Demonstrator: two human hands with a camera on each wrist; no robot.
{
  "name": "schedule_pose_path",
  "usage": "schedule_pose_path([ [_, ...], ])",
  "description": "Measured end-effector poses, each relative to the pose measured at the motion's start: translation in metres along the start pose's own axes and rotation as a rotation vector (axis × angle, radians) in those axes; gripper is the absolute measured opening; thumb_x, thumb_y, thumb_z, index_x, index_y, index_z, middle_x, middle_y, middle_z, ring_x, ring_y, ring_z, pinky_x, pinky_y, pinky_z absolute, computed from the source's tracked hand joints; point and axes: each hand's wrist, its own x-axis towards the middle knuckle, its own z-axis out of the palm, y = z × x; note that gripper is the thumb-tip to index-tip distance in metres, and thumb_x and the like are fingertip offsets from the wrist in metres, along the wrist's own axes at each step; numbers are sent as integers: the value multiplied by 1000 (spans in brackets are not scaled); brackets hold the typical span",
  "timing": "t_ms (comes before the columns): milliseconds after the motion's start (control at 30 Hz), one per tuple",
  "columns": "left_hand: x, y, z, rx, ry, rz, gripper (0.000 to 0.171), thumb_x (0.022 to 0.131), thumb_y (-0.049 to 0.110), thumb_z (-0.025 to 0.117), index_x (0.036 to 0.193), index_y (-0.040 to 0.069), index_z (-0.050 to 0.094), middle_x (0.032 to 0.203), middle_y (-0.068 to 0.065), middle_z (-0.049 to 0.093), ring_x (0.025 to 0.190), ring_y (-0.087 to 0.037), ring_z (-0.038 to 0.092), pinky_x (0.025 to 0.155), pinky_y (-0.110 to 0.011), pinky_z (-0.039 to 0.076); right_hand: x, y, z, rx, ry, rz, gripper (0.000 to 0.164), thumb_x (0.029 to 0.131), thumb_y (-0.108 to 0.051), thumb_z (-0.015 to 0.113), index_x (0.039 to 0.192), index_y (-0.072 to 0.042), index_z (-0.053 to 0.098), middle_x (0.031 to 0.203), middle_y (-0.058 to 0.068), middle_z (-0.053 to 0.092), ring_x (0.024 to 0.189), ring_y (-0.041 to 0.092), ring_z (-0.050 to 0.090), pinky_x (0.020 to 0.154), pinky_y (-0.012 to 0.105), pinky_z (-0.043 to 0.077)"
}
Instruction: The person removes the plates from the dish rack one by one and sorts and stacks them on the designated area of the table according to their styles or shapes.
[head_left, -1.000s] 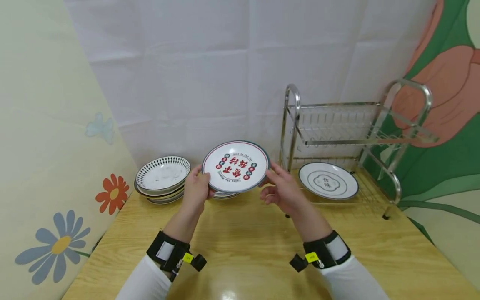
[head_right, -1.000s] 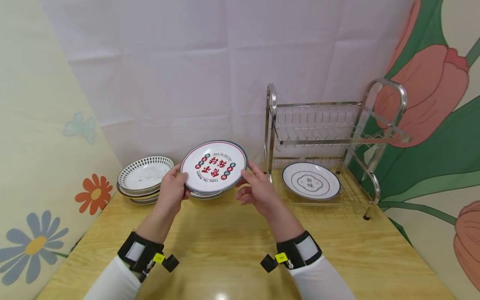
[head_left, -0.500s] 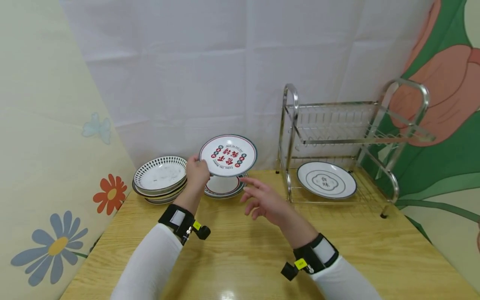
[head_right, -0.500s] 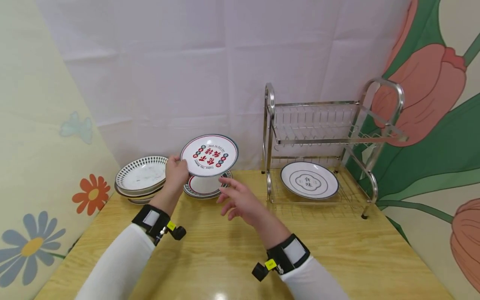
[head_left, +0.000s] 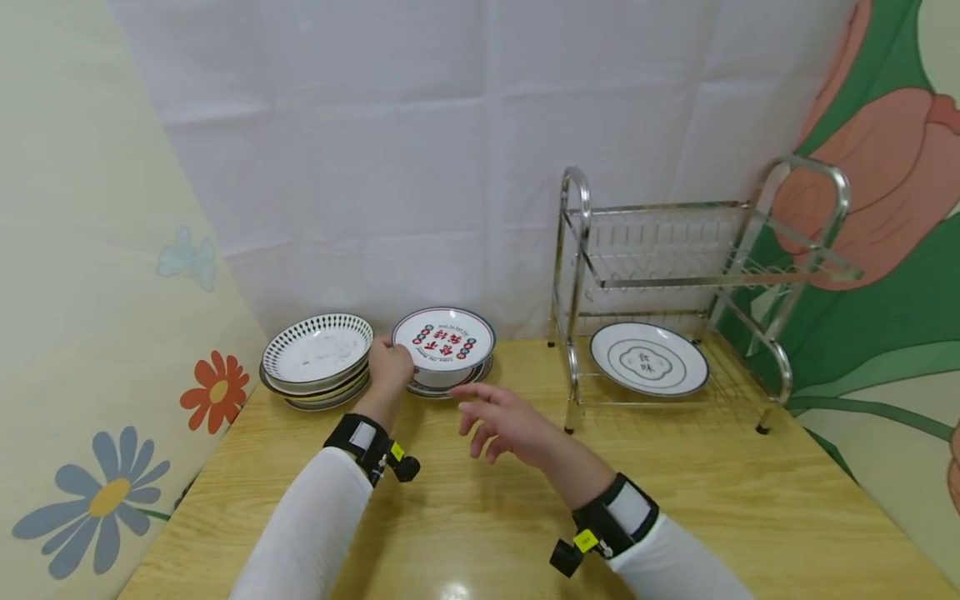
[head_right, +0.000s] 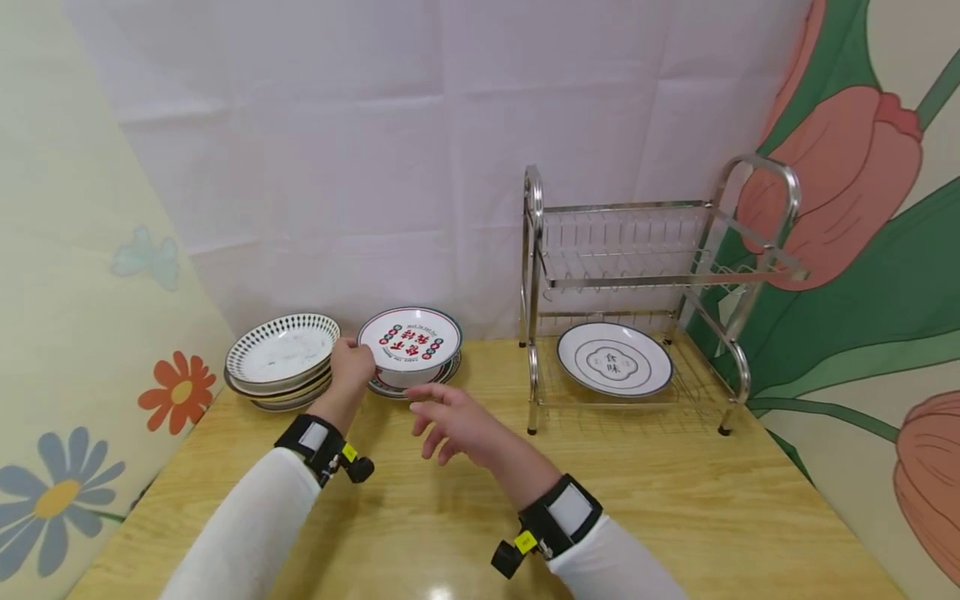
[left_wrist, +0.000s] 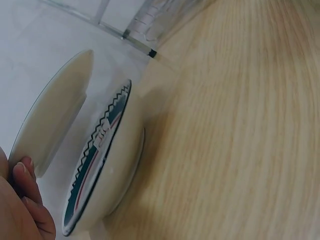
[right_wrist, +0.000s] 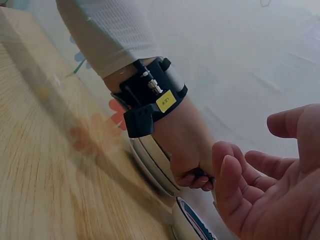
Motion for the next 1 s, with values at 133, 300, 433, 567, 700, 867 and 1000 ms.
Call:
schedule_pose_path([
  [133,0,-9,-1,23,-2,12,32,104,14,37,132,-1,45,114,-22,57,67,-21,57,58,-30,49,1,1,6,-17,-20,18,43,106,-29,51,147,-14,52,95,5,62,64,16,64,53,26,51],
  [300,-1,-18,-3,57,1,5,34,104,14,37,134,-1,46,118,-22,57,75,-22,57,59,-29,50,1,3,10,-24,-37,29,41,106,-28,51,145,-14,54,94,5,62,64,16,64,53,26,51],
  [433,1,-23,-3,66,-1,27,37,105,14,36,137,-1,46,125,-22,57,91,-26,60,71,-33,53,1,5,12,-25,-39,28,41,106,-29,52,144,-13,54,93,4,62,63,15,64,53,26,51],
  [567,1,-27,-3,85,12,47,36,105,13,37,135,-3,48,130,-23,56,112,-31,57,91,-42,52,2,6,12,-30,-37,29,41,106,-29,52,143,-13,54,93,4,62,64,15,64,53,26,51],
  [700,0,-30,-4,122,34,59,35,103,12,37,130,-6,50,129,-26,57,120,-35,56,101,-46,48,1,5,12,-25,-33,39,40,106,-29,51,143,-12,54,93,4,62,64,15,64,52,26,50],
  [867,1,-34,-5,182,35,60,35,103,13,37,129,-6,51,129,-26,58,122,-36,55,103,-48,47,0,4,13,-22,-30,45,40,106,-28,51,143,-13,55,93,4,62,63,15,64,52,25,50],
  [1000,2,-37,-6,238,24,55,38,104,15,37,134,-5,51,134,-25,57,125,-35,55,105,-48,47,0,5,13,-28,-26,46,40,106,-29,52,142,-13,56,94,5,62,64,15,64,52,26,50],
])
